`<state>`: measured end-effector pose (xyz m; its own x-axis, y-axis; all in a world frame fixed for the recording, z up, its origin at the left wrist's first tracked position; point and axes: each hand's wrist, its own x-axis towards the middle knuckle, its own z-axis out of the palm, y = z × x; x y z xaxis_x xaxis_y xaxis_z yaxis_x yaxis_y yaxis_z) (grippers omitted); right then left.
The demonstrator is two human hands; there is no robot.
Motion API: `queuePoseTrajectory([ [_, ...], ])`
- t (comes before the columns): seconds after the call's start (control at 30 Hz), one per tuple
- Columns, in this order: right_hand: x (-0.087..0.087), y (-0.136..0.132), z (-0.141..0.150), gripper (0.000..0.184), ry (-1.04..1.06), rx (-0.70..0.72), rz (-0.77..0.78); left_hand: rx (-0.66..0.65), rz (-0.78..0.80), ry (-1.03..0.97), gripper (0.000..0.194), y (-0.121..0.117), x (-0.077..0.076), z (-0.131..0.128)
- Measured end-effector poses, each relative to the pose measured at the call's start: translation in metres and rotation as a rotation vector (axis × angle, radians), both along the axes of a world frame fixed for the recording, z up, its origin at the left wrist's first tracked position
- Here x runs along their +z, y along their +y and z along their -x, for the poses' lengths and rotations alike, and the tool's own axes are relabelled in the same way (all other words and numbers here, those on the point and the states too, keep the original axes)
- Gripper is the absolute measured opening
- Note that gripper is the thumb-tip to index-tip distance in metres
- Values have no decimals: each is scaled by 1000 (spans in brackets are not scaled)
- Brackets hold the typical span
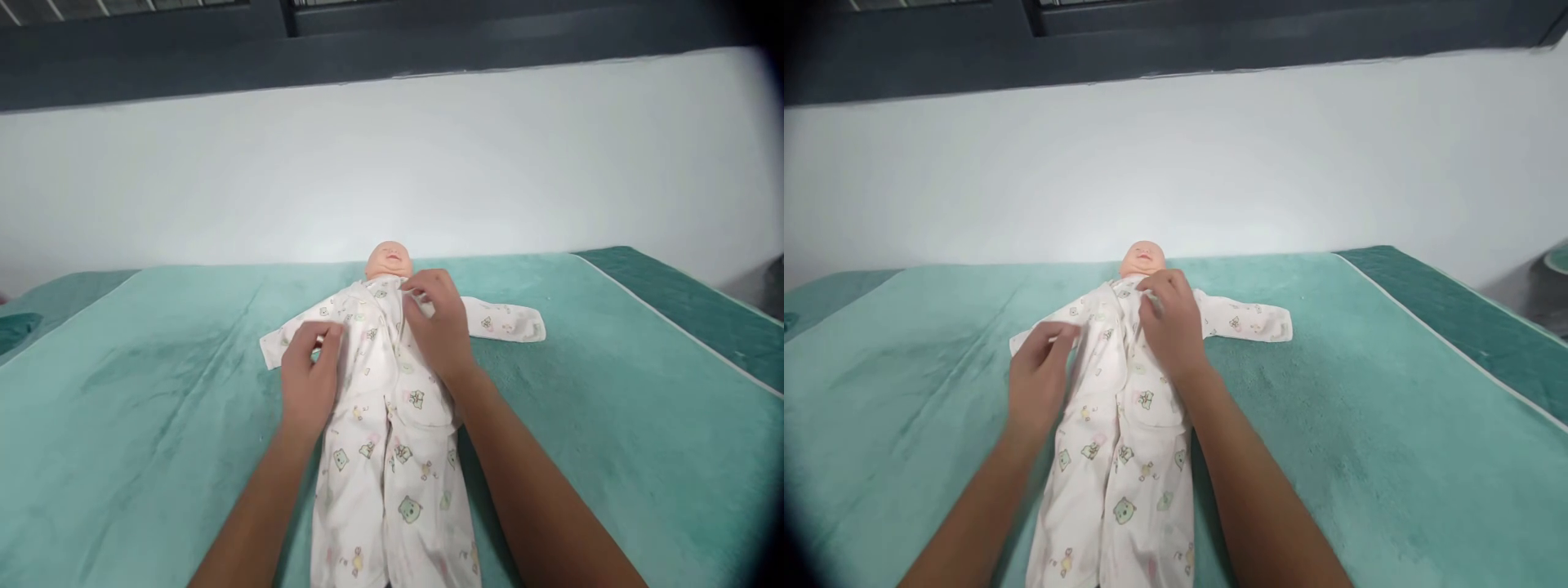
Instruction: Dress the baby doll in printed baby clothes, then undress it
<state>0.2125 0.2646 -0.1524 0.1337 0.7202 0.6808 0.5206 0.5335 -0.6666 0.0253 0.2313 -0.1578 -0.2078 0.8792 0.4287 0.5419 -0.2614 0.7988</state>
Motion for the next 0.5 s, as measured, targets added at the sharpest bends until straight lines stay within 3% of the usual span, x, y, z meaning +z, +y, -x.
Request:
queuePoseTrajectory([
  [0.07, -1, 4, -3, 6, 56, -74, 137, -33, 8, 110, 18, 34, 11, -4],
  [0.17, -1, 12, -5, 29, 4, -28, 360, -139, 81, 159, 24, 71, 27, -16],
  [0.3, 0, 20, -4, 41, -73, -13, 467, -324, 102, 84, 29, 88, 42, -38],
  [0.37, 2, 23, -3, 38, -82, -21, 478, -322, 94, 20, 29, 92, 46, -45],
  [0.5, 5, 30, -2, 30, -88, -35, 475, -159, 33, -9, 26, 104, 44, -48],
])
